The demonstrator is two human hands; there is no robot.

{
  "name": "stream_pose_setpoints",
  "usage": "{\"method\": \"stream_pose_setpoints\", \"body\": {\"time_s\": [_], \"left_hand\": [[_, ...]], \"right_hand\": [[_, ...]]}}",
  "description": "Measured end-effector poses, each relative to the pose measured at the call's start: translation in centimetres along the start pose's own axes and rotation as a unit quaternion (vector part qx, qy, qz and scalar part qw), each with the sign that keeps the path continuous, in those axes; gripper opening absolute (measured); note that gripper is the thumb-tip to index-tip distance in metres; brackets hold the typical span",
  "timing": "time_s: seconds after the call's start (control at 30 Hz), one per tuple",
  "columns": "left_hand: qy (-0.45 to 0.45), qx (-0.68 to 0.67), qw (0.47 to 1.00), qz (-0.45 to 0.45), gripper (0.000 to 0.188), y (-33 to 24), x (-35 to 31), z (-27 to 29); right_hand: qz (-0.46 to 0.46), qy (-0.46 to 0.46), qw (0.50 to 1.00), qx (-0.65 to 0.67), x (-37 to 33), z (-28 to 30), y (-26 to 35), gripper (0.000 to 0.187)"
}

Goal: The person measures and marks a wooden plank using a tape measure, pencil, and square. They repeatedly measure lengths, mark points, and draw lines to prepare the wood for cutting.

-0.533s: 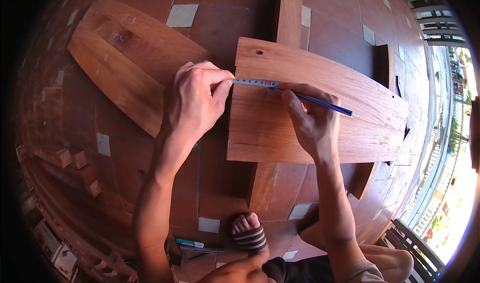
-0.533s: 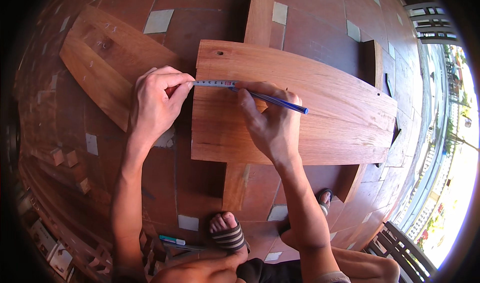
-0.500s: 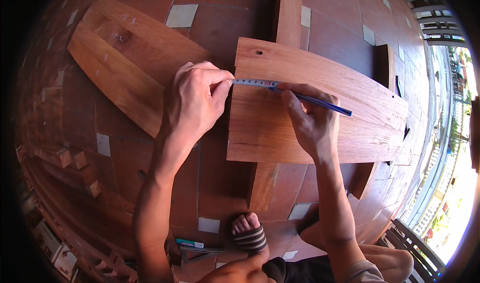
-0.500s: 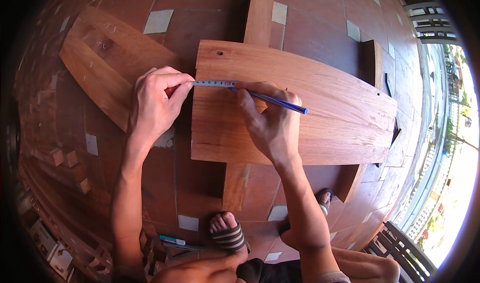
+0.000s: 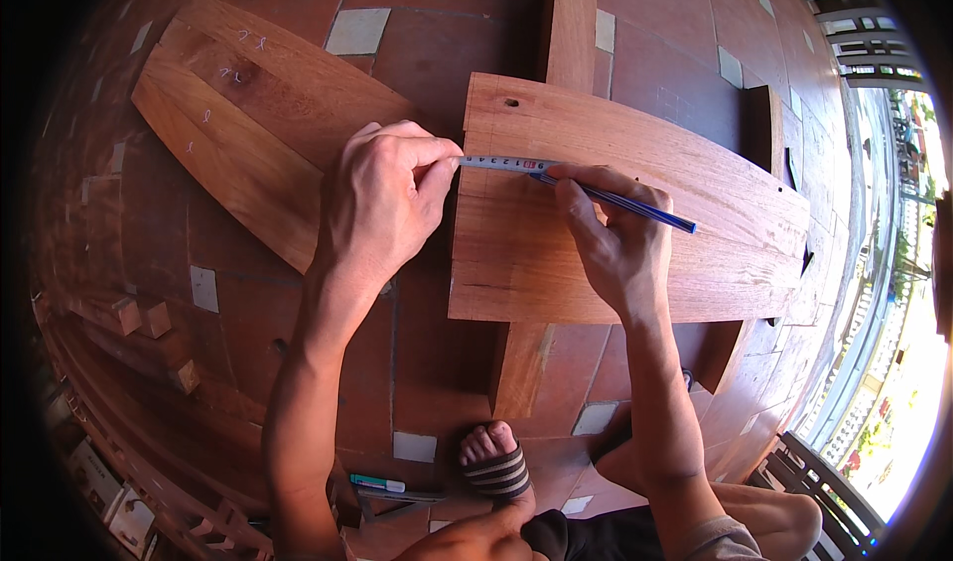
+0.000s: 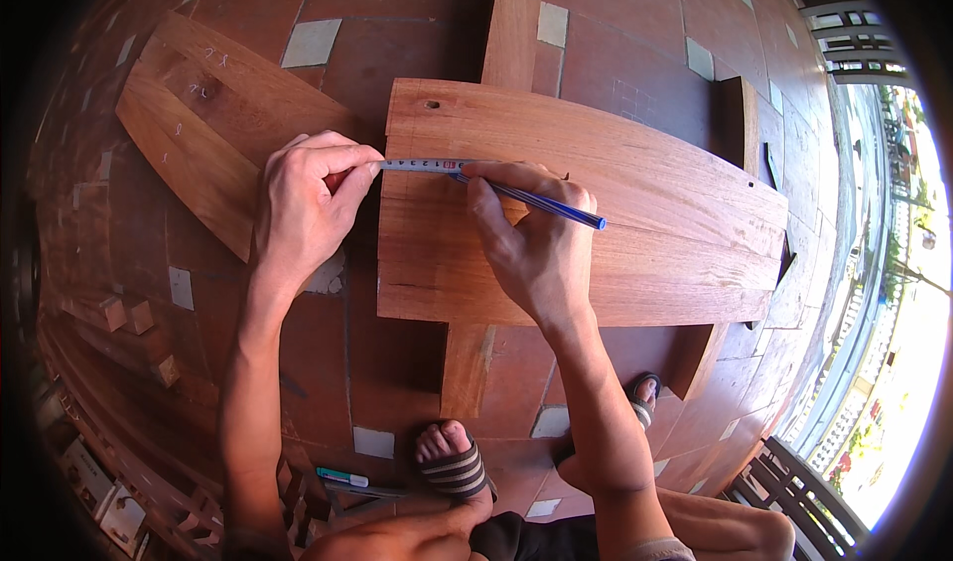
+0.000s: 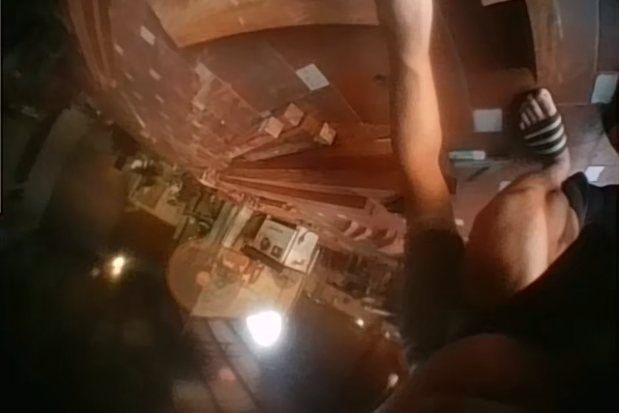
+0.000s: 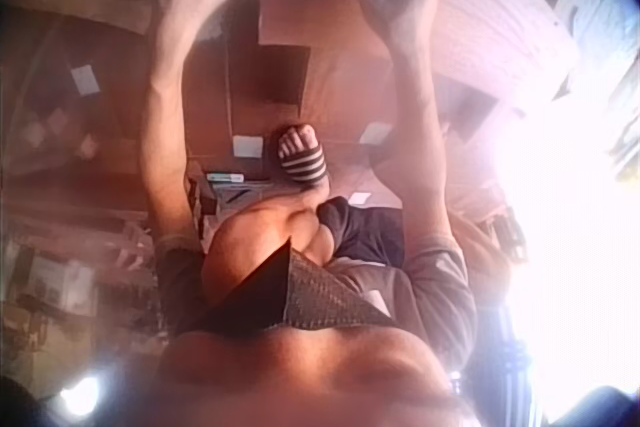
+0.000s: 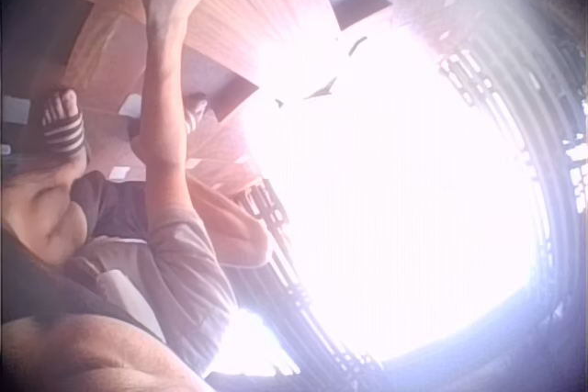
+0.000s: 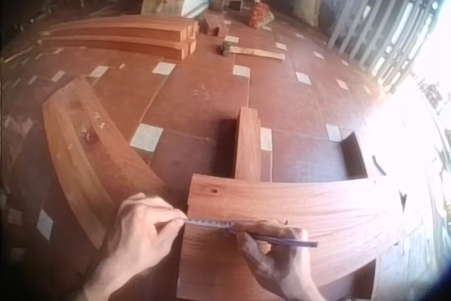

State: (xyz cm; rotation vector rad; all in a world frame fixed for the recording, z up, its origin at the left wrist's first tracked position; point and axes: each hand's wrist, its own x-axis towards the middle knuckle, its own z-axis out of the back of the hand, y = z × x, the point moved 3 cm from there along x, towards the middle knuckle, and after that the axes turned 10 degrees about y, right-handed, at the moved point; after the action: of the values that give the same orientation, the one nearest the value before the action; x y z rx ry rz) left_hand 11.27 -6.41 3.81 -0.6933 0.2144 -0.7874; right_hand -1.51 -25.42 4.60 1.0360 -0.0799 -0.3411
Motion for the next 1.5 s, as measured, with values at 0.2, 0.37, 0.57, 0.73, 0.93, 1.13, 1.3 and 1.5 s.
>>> {"method": "stream_pose_setpoints", "body": {"time_s": [0.2, 0.37, 0.57, 0.73, 0.93, 1.13, 1.3, 1.5], "left_hand": [[0.009, 0.004, 1.000, 0.004, 0.009, 0.0, 0.1, 0.1], [0.004, 0.002, 1.000, 0.002, 0.009, 0.1, 0.0, 0.1], [0.007, -0.003, 1.000, 0.009, 0.009, 0.0, 0.1, 0.0], [0.003, -0.001, 1.000, 0.006, 0.009, -0.2, 0.1, 0.0], [0.001, -0.045, 0.999, 0.021, 0.008, 0.2, -0.4, 0.7], [0.016, -0.293, 0.926, 0.236, 0.027, 1.7, -2.1, 3.3], [-0.131, -0.358, 0.876, 0.296, 0.040, 9.0, -10.2, 7.6], [-0.209, -0.348, 0.844, 0.350, 0.046, 15.9, -20.8, 5.8]], "right_hand": [[0.009, -0.003, 1.000, 0.002, 0.0, -0.1, -0.2, 0.017], [-0.006, 0.015, 1.000, -0.006, 0.0, 0.0, 0.1, 0.019], [0.025, 0.008, 1.000, -0.009, 0.0, 0.0, -0.4, 0.019], [0.027, 0.001, 1.000, -0.014, 0.0, 0.1, -0.3, 0.017], [-0.013, 0.008, 0.997, 0.073, -0.8, 0.6, 1.3, 0.016], [0.068, -0.153, 0.986, -0.015, -6.3, 13.7, 0.7, 0.031], [0.054, -0.433, 0.884, -0.168, -11.2, 36.0, -13.3, 0.036], [-0.463, -0.408, 0.709, -0.340, -21.7, 48.0, -33.2, 0.059]]}}
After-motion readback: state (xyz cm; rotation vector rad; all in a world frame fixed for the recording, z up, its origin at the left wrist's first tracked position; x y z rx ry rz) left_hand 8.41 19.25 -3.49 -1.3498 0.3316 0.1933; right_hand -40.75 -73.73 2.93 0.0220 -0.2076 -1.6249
